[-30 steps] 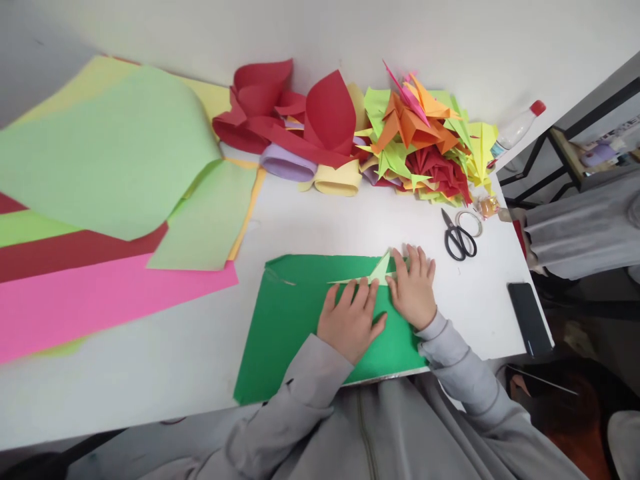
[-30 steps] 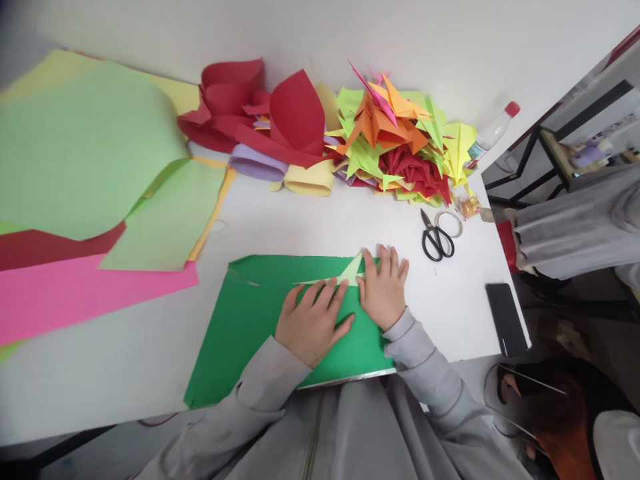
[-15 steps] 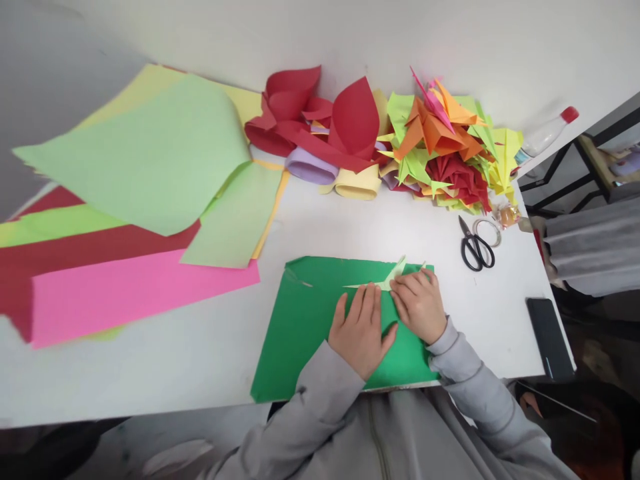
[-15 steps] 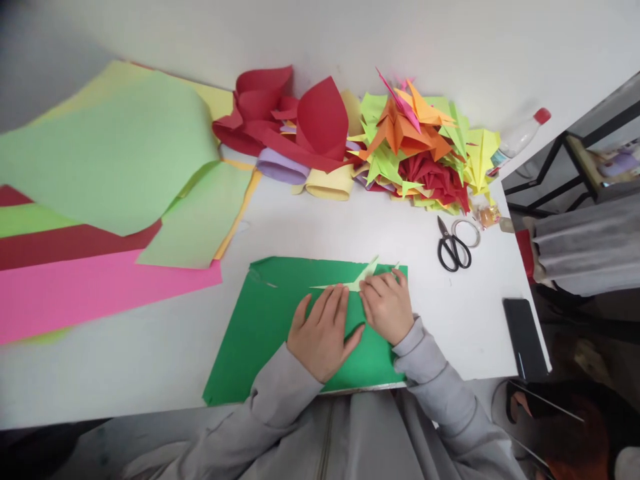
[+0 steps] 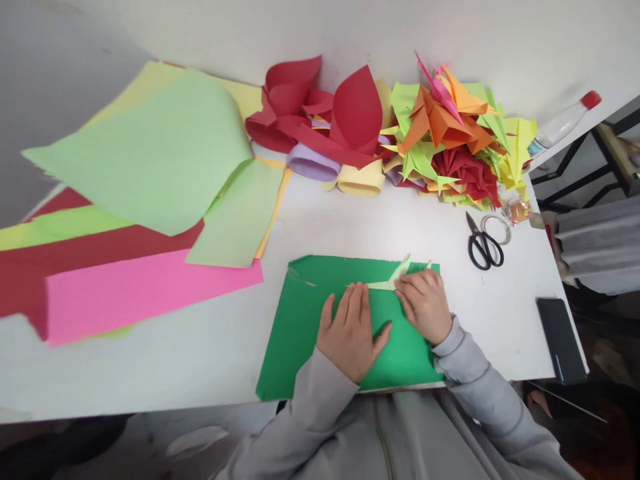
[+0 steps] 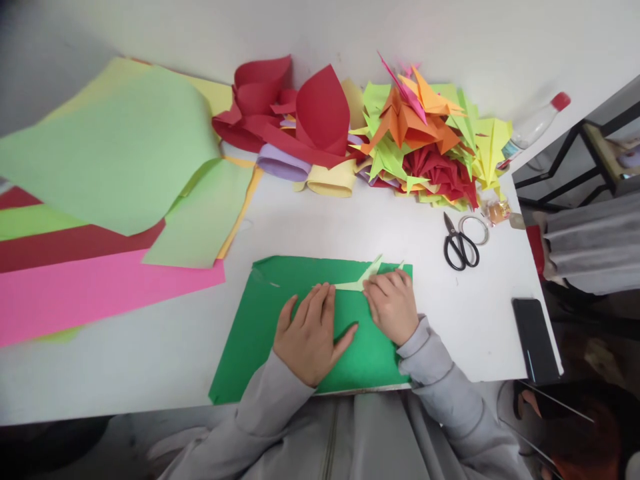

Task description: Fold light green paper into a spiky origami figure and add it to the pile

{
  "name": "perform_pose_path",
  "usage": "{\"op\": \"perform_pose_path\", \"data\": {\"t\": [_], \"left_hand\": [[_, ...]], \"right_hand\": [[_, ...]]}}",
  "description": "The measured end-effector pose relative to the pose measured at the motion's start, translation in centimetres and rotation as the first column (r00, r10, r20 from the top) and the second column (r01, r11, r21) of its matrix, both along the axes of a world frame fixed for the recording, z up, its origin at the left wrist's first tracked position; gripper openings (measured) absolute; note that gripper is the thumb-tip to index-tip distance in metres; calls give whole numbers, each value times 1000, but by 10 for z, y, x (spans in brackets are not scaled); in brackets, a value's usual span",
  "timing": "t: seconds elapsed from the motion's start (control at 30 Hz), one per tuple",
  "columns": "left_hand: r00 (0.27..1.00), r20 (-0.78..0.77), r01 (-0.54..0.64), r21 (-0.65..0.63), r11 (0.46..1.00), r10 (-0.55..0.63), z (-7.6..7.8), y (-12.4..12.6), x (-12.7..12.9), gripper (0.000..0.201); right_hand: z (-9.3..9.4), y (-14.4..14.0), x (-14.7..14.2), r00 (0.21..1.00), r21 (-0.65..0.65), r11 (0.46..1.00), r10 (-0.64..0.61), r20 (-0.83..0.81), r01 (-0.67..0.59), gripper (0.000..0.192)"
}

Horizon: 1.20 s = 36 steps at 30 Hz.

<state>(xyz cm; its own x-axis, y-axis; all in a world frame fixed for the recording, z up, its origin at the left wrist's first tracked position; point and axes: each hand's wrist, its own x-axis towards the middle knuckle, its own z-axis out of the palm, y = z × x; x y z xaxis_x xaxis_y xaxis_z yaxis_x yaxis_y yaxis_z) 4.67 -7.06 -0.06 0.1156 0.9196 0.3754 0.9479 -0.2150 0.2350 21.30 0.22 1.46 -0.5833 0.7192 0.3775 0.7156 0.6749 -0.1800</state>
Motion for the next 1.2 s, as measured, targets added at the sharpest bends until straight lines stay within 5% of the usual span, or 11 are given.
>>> {"op": "perform_pose_path", "data": {"t": [0.2,0.33,0.43,0.57,0.73,0.87,0.97,1.07,1.13,1.2], "left_hand": [[990,26,-140,-51,989,142,-4,-1,-33,76],[987,31,-158,23,987,157,0,-1,-59,58],[997,38,61,53,997,-64,7,9,-58,32],[928,-43,374,68,925,-371,15,43,-36,22],[851,-73,525,61,849,-520,12,82,-23,15],[813,-116,581,110,806,-570,8,90,-25,24],[812,-86,583,148,799,-577,20,89,-28,29],[818,-10,557,269,786,-576,48,89,-39,24],[852,175,406,373,834,-493,67,91,-48,15],[773,507,171,413,895,-382,78,93,-53,37]], "right_hand": [[-3,1,1,1000,4,1000,0,13,0,13],[-5,2,1,1000,16,1000,-7,29,7,14],[-6,2,2,999,29,1000,0,37,-1,15],[-7,3,2,999,40,999,7,51,-9,15],[-8,4,1,999,39,999,-23,36,21,17],[-8,5,0,1000,51,999,-15,0,15,19],[3,6,-2,999,48,999,17,-29,-15,22],[29,8,-4,986,5,1000,6,-169,-6,27],[49,11,-7,936,-94,995,4,-351,-39,26],[64,16,-11,833,-246,963,-49,-551,-106,25]]}}
